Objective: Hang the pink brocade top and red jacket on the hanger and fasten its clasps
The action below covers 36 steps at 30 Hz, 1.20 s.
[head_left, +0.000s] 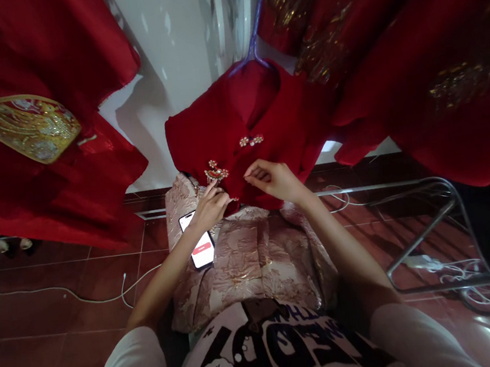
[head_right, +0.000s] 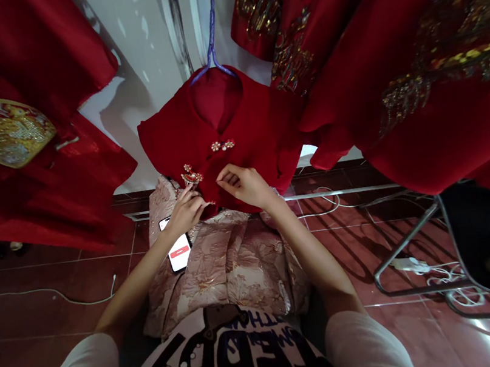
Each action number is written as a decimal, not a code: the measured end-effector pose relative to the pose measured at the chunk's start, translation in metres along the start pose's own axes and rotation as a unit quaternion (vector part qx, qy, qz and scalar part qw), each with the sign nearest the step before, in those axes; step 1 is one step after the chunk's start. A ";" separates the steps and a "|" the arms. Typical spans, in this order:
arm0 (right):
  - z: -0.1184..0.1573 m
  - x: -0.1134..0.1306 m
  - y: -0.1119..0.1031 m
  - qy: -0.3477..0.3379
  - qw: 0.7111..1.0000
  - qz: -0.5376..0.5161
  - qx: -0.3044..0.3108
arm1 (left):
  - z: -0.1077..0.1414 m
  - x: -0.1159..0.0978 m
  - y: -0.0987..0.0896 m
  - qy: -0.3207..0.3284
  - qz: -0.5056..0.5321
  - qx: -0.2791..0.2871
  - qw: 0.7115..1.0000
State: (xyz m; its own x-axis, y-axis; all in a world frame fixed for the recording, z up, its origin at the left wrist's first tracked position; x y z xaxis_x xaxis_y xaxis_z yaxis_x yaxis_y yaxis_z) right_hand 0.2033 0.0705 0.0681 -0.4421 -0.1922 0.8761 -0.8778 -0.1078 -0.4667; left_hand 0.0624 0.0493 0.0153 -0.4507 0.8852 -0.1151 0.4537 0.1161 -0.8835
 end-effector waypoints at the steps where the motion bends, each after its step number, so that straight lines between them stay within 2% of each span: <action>1: 0.001 0.001 -0.001 0.002 1.000 0.000 0.001 | 0.001 0.004 -0.001 -0.021 0.020 -0.016 0.999; 3: 0.001 0.002 -0.003 0.003 1.000 -0.002 0.003 | 0.002 0.017 -0.002 -0.085 0.078 -0.060 0.992; 5: 0.001 0.003 -0.004 0.003 1.000 -0.003 0.003 | 0.004 0.035 0.002 -0.163 0.179 -0.113 0.964; 7: 0.001 0.002 -0.004 0.002 1.000 -0.005 0.006 | 0.006 0.056 0.012 -0.248 0.317 -0.170 0.900; 9: 0.000 0.002 -0.002 0.001 1.000 -0.004 0.013 | 0.008 0.074 0.024 -0.328 0.441 -0.226 0.805; 11: 0.000 0.001 0.000 0.000 1.000 -0.002 0.018 | 0.009 0.086 0.029 -0.383 0.506 -0.276 0.721; 13: 0.000 0.001 0.001 -0.001 1.000 0.000 0.019 | 0.006 0.089 0.027 -0.404 0.532 -0.308 0.678; 15: 0.000 0.000 0.001 -0.001 1.000 -0.001 0.020 | 0.002 0.087 0.021 -0.411 0.533 -0.321 0.666; 19: 0.000 -0.001 0.001 0.001 1.000 -0.008 0.025 | 0.002 0.082 0.010 -0.442 0.485 -0.340 0.674; 22: 0.001 -0.001 0.000 0.005 1.000 -0.006 0.025 | 0.004 0.080 0.005 -0.463 0.454 -0.370 0.666; 24: 0.001 0.001 -0.002 0.004 1.000 -0.004 0.022 | 0.000 0.077 0.007 -0.464 0.461 -0.358 0.666; 25: 0.002 0.001 -0.003 0.003 1.000 -0.004 0.021 | -0.006 0.074 0.009 -0.456 0.472 -0.333 0.677; 26: 0.002 0.002 -0.003 0.003 1.000 -0.004 0.022 | -0.015 0.070 0.010 -0.439 0.481 -0.297 0.698; 28: 0.002 0.003 -0.005 0.005 1.000 -0.006 0.022 | -0.036 0.058 0.004 -0.375 0.474 -0.229 0.763; 30: 0.003 0.004 -0.008 0.006 1.000 -0.006 0.018 | -0.056 0.045 -0.016 -0.287 0.409 -0.201 0.843; 32: 0.004 0.006 -0.010 0.003 1.000 -0.003 0.013 | -0.074 0.032 -0.044 -0.200 0.287 -0.200 0.915; 34: 0.005 0.009 -0.012 -0.002 1.000 0.000 0.012 | -0.089 0.020 -0.064 -0.141 0.149 -0.182 0.962; 36: 0.006 0.011 -0.012 -0.006 1.000 0.001 0.013 | -0.103 0.014 -0.072 -0.108 0.048 -0.145 0.982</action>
State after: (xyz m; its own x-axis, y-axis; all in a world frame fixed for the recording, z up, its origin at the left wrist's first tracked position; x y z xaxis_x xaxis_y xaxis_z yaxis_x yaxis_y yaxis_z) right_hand 0.2101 0.0642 0.0830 -0.4408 -0.2037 0.8742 -0.8720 -0.1337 -0.4709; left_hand 0.1025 0.0993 0.1236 -0.5345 0.7852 -0.3126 0.6877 0.1890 -0.7010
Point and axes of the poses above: each hand's wrist, its own z-axis away from the middle knuckle, its own y-axis out of the palm, x = y × z, the point moved 10 cm from there along -z, towards the middle knuckle, and after that the axes turned 10 degrees about y, right-handed, at the moved point
